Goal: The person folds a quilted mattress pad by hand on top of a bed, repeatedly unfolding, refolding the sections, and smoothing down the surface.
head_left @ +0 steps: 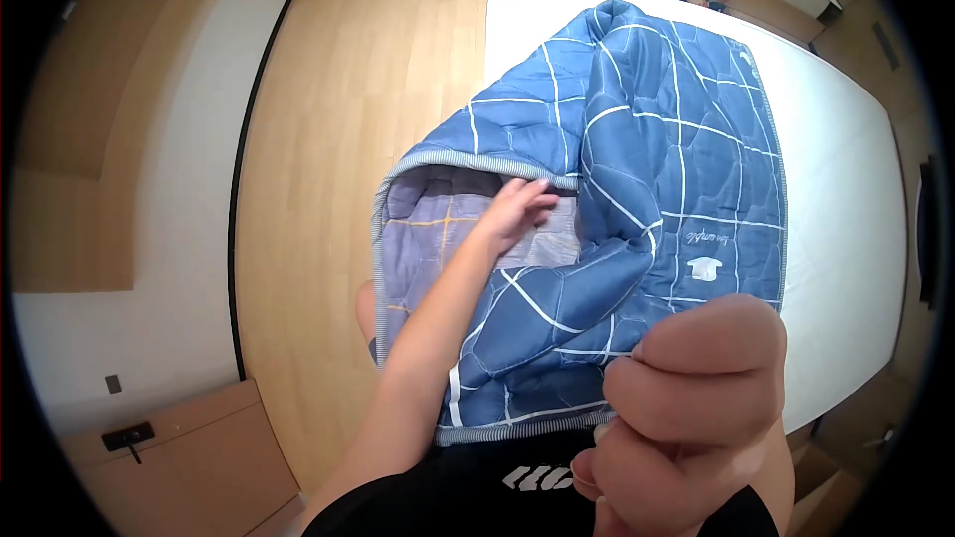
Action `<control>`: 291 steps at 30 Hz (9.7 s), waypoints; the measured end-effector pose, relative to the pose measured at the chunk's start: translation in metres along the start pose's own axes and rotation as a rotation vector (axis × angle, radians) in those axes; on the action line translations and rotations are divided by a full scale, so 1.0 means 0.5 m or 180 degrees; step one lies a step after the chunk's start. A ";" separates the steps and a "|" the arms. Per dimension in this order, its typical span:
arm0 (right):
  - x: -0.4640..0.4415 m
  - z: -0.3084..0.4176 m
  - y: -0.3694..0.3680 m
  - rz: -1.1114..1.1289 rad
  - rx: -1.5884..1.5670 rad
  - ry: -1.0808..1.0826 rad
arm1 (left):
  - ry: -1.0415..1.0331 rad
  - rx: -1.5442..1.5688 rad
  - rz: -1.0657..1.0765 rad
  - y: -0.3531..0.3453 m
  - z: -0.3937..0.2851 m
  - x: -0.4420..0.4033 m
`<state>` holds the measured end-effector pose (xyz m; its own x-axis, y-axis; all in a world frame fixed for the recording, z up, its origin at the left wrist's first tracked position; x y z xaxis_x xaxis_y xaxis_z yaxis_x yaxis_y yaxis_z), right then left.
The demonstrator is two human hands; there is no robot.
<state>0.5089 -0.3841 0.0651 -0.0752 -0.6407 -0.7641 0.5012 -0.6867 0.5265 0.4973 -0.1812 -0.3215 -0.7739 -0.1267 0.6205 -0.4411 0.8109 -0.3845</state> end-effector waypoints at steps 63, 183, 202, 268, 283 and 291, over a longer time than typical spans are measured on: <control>0.094 -0.087 0.001 -0.0604 -0.0229 -0.0493 | -0.0014 -0.1886 -0.0375 0.143 -0.059 0.016; 1.246 0.090 0.295 -0.1217 0.3566 -0.6284 | -0.2605 -0.0199 -0.2254 0.099 0.096 0.755; 1.330 0.299 0.003 -0.5398 -0.2172 -0.5679 | -0.3972 -0.1010 -0.1331 0.036 0.008 0.733; 0.210 0.044 -0.167 0.0372 -0.1004 -0.1852 | -0.3023 -0.1988 -0.2163 -0.135 0.066 0.510; 0.208 0.038 -0.202 0.0898 -0.1616 -0.1623 | -0.2901 -0.1840 -0.2176 -0.136 0.094 0.518; 0.220 0.017 -0.177 0.0324 -0.2522 -0.2024 | -0.2866 -0.1773 -0.2171 -0.125 0.092 0.518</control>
<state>0.4487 -0.3968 -0.0624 -0.3286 -0.9055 -0.2685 0.9397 -0.3420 0.0033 0.3035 -0.2907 -0.1682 -0.5962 -0.7799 -0.1905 -0.7909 0.5299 0.3060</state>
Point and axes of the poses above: each hand's wrist, its own x-axis away from the middle knuckle, its own y-axis out of the back of the hand, z = x × y, the point moved 4 cm from there along -x, towards the middle knuckle, and after that the axes turned 1 degree about -x, right-handed, at the moved point
